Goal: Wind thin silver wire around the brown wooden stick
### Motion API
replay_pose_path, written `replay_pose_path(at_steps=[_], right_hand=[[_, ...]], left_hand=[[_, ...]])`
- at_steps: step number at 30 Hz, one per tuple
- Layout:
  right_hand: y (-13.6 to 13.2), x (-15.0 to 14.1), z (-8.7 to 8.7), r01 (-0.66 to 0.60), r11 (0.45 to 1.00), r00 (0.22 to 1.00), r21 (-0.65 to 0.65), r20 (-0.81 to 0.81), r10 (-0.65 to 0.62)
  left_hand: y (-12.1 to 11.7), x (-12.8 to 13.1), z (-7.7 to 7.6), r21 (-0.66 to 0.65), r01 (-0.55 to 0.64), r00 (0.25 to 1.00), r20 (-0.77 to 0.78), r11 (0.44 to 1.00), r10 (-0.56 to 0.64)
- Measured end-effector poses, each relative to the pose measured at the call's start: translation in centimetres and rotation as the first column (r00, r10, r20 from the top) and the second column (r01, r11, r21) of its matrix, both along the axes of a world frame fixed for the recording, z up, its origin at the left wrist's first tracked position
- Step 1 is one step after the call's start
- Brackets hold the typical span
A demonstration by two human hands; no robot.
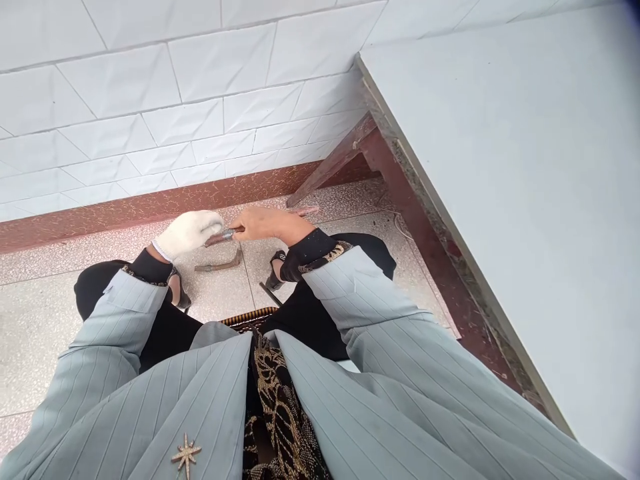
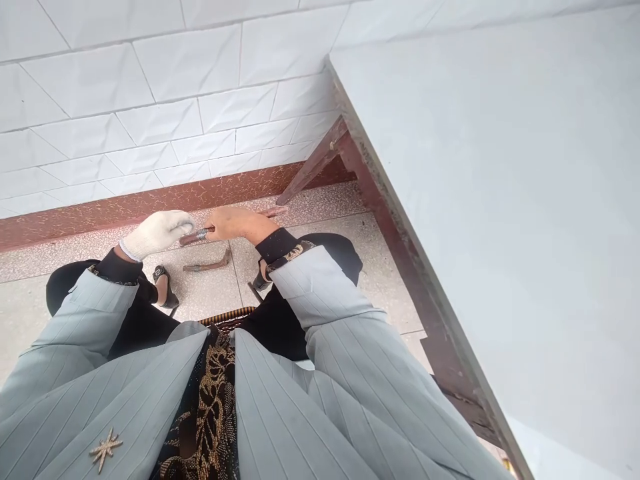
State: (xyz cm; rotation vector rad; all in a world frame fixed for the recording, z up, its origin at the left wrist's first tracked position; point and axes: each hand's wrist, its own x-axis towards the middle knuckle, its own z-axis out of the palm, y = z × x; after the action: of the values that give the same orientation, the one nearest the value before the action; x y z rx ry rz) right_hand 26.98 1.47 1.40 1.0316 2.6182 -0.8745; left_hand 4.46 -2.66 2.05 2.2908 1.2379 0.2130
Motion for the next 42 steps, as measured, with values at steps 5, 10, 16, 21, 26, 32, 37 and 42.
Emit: replay_pose_path(at_steps=[5,10,16,21,26,32,37,42], right_hand=[[0.1,0.2,-0.6,0.064,0.998,0.993,0.019,-0.104,-0.062],[-0.2,0.1,-0.3,0.064,0.998,0.990,0.028,-0.129,-0.060],[-0.6,0.5,1.5,-0.061,0.991,0.944,-0.117,-0.330,0.019],[-0.6,1.4,3.2,0.137,0.984,0.862,-0.117,-0.475,-0.177],[-0.1,1.5,2.8,0.389,0.919,0.802,-0.066,-0.466,-0.373],[1.0,1.7,0.9,0.508,0.851,0.839,0.132,-0.298,-0.455],[0.6,1.8,0.3,0.396,0.912,0.905,0.110,-0.216,-0.367],[-0.6,0.6,0.8,0.086,0.976,0.994,-0.201,-0.048,-0.098]], left_hand=[[0.3,0.0,-0.8,-0.167,-0.173,0.950,0.233,0.971,0.210],[0.5,0.0,-0.6,-0.285,-0.163,0.905,0.338,0.945,0.258],[1.3,-0.5,-1.3,-0.355,-0.073,0.853,0.462,0.932,0.243],[1.7,-0.7,-2.8,-0.387,-0.059,0.745,0.596,0.920,0.299],[0.5,0.9,-2.9,-0.394,-0.106,0.798,0.514,0.913,0.314],[-0.6,1.9,-2.2,-0.311,0.021,0.924,0.368,0.950,0.100],[-0.1,0.6,-1.2,-0.160,-0.049,0.962,0.258,0.986,0.090],[0.1,0.2,-1.1,-0.144,0.051,0.983,0.180,0.988,-0.025]])
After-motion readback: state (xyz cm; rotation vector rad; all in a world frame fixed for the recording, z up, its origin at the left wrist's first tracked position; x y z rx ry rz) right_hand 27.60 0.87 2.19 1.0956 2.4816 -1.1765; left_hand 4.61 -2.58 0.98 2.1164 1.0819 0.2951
